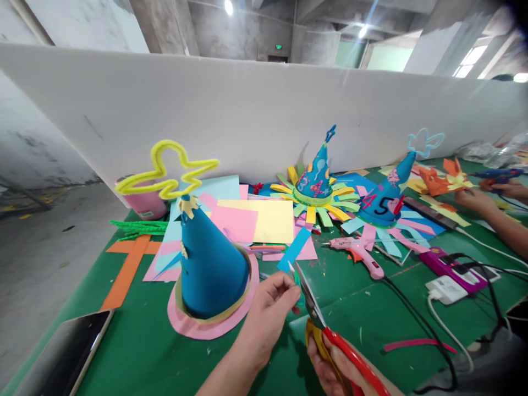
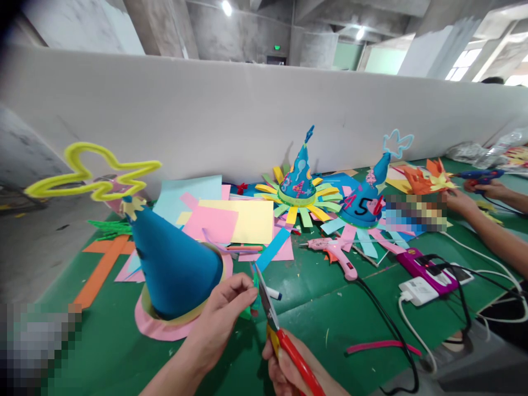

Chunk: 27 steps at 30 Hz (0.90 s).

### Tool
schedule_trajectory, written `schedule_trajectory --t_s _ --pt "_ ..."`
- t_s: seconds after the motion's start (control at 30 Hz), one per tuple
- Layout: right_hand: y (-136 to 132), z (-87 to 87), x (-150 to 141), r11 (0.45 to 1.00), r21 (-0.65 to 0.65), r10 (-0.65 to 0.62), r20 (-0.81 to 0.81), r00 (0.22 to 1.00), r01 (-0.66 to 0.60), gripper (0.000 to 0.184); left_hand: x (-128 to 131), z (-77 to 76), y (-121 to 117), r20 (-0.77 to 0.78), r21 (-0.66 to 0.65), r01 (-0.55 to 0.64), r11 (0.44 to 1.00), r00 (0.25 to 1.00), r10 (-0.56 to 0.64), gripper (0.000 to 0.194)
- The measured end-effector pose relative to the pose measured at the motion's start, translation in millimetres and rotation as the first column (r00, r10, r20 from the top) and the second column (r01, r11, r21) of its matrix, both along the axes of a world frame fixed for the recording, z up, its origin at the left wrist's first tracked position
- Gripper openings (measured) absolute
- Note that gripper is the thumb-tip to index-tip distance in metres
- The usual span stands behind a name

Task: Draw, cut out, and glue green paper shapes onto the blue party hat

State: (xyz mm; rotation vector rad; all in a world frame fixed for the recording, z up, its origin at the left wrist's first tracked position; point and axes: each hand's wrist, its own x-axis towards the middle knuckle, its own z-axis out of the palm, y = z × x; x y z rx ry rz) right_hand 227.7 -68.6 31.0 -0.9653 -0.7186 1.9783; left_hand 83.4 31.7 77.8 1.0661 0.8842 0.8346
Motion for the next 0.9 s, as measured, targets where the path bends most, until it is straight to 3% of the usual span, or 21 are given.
schedule_trajectory --t_s 0.1,0.3,0.9 --pt "1.4 -3.3 -3.6 1.000 0.004 -0.004 -0.004 1.000 0.004 0.029 0.6 -0.7 -0.8 -0.010 -0.008 0.007 1.000 1.000 -0.007 0.020" --pt "6.2 -6.3 -11.5 0.999 0.009 -0.049 0.010 0.999 0.049 0.054 2.1 0.9 -2.0 -0.009 -0.015 -0.014 1.000 1.000 0.014 0.020" --pt "2.1 -8.1 -13.4 0.992 -0.055 -0.113 0.031 0.993 0.115 0.048 -0.5 -0.1 0.9 0.003 -0.027 0.015 1.000 1.000 -0.015 0.018"
